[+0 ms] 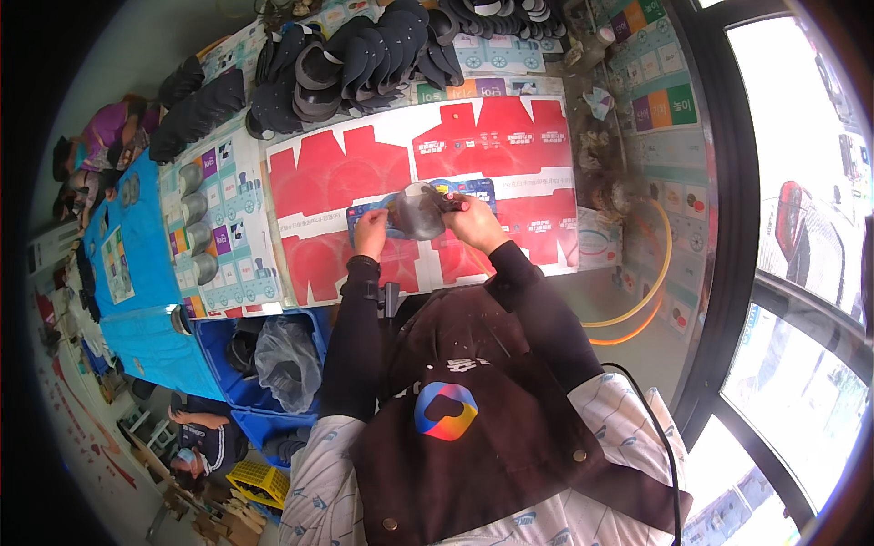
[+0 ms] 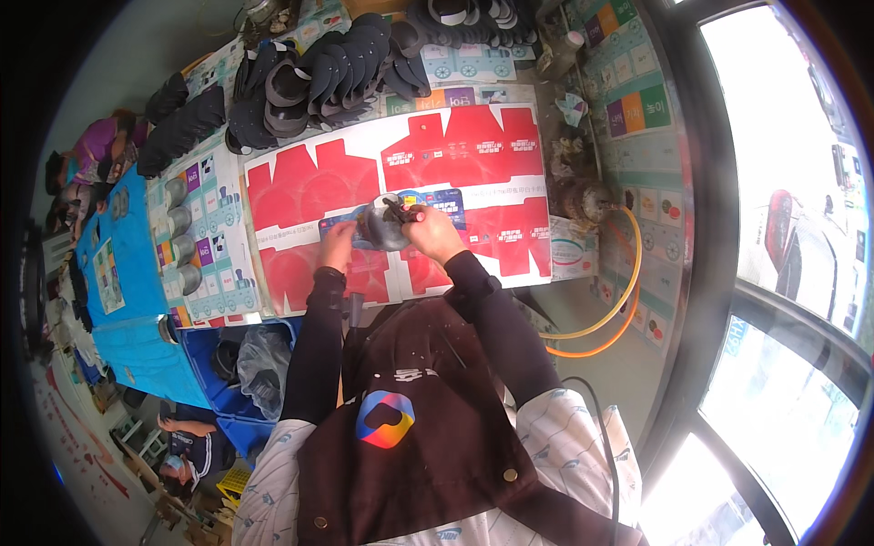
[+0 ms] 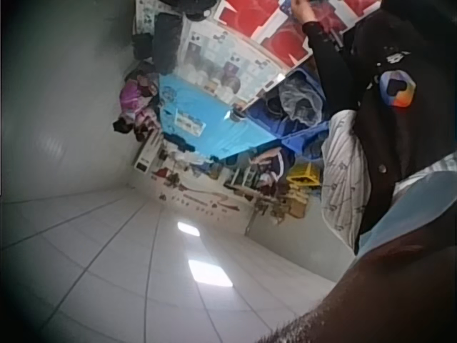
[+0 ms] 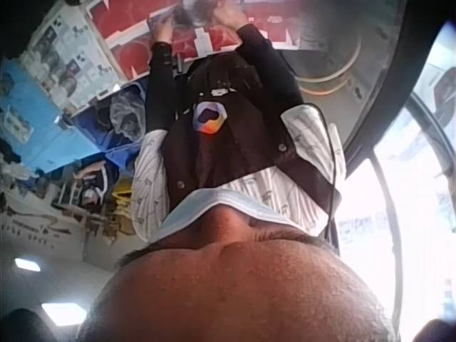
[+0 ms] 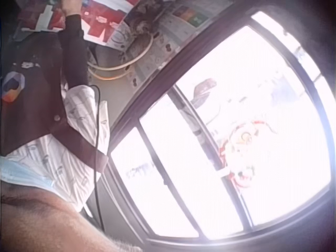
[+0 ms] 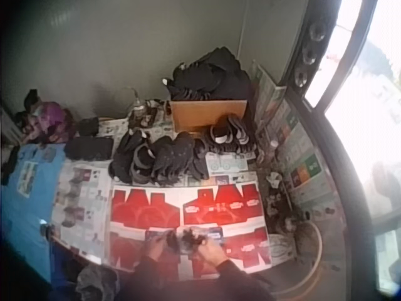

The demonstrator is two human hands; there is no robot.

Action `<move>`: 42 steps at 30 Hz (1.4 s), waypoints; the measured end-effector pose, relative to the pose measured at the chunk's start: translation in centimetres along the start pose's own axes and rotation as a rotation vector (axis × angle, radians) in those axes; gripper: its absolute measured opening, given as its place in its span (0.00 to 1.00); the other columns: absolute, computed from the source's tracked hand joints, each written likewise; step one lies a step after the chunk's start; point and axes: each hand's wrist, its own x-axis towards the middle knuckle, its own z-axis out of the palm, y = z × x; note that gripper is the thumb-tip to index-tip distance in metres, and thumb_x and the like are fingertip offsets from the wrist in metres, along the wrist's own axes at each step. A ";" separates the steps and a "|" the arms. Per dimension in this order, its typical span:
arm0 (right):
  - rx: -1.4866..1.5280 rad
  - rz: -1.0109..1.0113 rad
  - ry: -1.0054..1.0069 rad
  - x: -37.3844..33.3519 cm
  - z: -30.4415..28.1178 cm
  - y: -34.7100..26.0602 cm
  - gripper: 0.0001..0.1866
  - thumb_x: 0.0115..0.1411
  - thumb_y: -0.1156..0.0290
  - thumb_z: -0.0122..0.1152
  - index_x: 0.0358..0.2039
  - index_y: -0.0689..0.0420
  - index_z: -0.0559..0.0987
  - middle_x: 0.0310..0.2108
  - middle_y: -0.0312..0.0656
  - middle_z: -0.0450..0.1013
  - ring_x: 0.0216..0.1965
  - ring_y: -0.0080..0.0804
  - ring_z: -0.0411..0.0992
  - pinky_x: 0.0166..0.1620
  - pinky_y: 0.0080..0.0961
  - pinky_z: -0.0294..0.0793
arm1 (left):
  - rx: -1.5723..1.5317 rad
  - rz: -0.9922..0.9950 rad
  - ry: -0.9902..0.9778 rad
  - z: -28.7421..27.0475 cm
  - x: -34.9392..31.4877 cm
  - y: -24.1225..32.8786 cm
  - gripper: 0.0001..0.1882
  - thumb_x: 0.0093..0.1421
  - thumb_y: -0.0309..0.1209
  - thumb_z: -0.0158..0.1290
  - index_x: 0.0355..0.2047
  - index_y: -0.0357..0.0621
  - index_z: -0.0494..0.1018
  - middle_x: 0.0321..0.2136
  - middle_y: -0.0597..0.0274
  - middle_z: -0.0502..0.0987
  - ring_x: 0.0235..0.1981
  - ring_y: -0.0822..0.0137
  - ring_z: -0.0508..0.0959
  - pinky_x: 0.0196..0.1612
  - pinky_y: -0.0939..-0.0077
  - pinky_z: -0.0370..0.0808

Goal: Applying adhesive to circular shoe components using a specialized applicator tool and arranging them on a tray.

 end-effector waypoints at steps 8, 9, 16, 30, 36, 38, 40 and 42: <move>0.083 -0.052 -0.141 0.0 -0.2 -0.3 0.16 0.52 0.67 0.56 0.37 0.65 0.79 0.30 0.59 0.77 0.36 0.59 0.77 0.42 0.42 0.75 | -0.157 0.066 0.027 -2.9 0.5 -2.6 0.13 0.67 0.35 0.53 0.47 0.44 0.81 0.37 0.66 0.81 0.34 0.74 0.75 0.36 0.79 0.70; 0.083 -0.049 -0.139 0.2 -0.5 0.2 0.16 0.52 0.67 0.56 0.37 0.65 0.79 0.30 0.59 0.77 0.36 0.59 0.77 0.42 0.42 0.75 | -0.154 0.047 0.012 -2.9 0.5 -2.4 0.13 0.67 0.34 0.54 0.46 0.44 0.81 0.37 0.67 0.81 0.33 0.75 0.73 0.35 0.79 0.69; -0.043 -0.091 -0.199 0.7 -1.4 -0.6 0.16 0.53 0.66 0.56 0.38 0.63 0.79 0.32 0.60 0.78 0.39 0.59 0.77 0.43 0.43 0.75 | -0.209 -0.032 0.048 -3.0 0.3 -2.1 0.12 0.68 0.34 0.55 0.44 0.39 0.81 0.37 0.62 0.83 0.41 0.70 0.78 0.47 0.75 0.72; -0.164 -0.127 -0.278 0.0 -1.0 0.5 0.20 0.55 0.63 0.56 0.43 0.62 0.82 0.38 0.62 0.79 0.44 0.61 0.77 0.48 0.45 0.75 | -0.072 -0.014 -0.072 -2.2 -1.1 -0.8 0.14 0.67 0.38 0.56 0.45 0.41 0.80 0.35 0.68 0.82 0.30 0.76 0.72 0.35 0.81 0.68; -0.342 -0.123 -0.290 0.1 -2.3 0.8 0.21 0.57 0.69 0.61 0.52 0.57 0.81 0.35 0.54 0.80 0.40 0.41 0.79 0.46 0.32 0.76 | -0.019 -0.047 -0.162 -0.8 -0.8 1.1 0.17 0.67 0.41 0.57 0.45 0.39 0.80 0.35 0.68 0.82 0.30 0.75 0.72 0.34 0.79 0.69; -0.237 -0.132 -0.246 -0.1 -3.0 0.3 0.20 0.58 0.66 0.61 0.50 0.59 0.81 0.37 0.57 0.80 0.42 0.51 0.78 0.47 0.37 0.76 | 0.014 -0.003 -0.158 -0.4 -0.6 1.3 0.18 0.66 0.41 0.57 0.45 0.38 0.81 0.33 0.68 0.81 0.29 0.75 0.73 0.33 0.79 0.69; -0.136 -0.141 -0.199 -0.6 -3.6 -0.2 0.20 0.59 0.63 0.61 0.48 0.61 0.80 0.39 0.60 0.79 0.45 0.61 0.77 0.47 0.43 0.76 | 0.044 0.043 -0.154 0.3 -0.5 1.7 0.18 0.66 0.41 0.58 0.44 0.38 0.81 0.31 0.67 0.81 0.29 0.75 0.73 0.33 0.78 0.69; -0.022 -0.123 -0.132 -1.2 -4.7 -0.3 0.24 0.59 0.66 0.63 0.55 0.62 0.77 0.42 0.59 0.80 0.46 0.60 0.77 0.48 0.40 0.77 | 0.212 0.091 -0.135 0.3 -0.7 2.8 0.18 0.61 0.41 0.61 0.38 0.36 0.84 0.29 0.58 0.85 0.31 0.67 0.82 0.36 0.69 0.75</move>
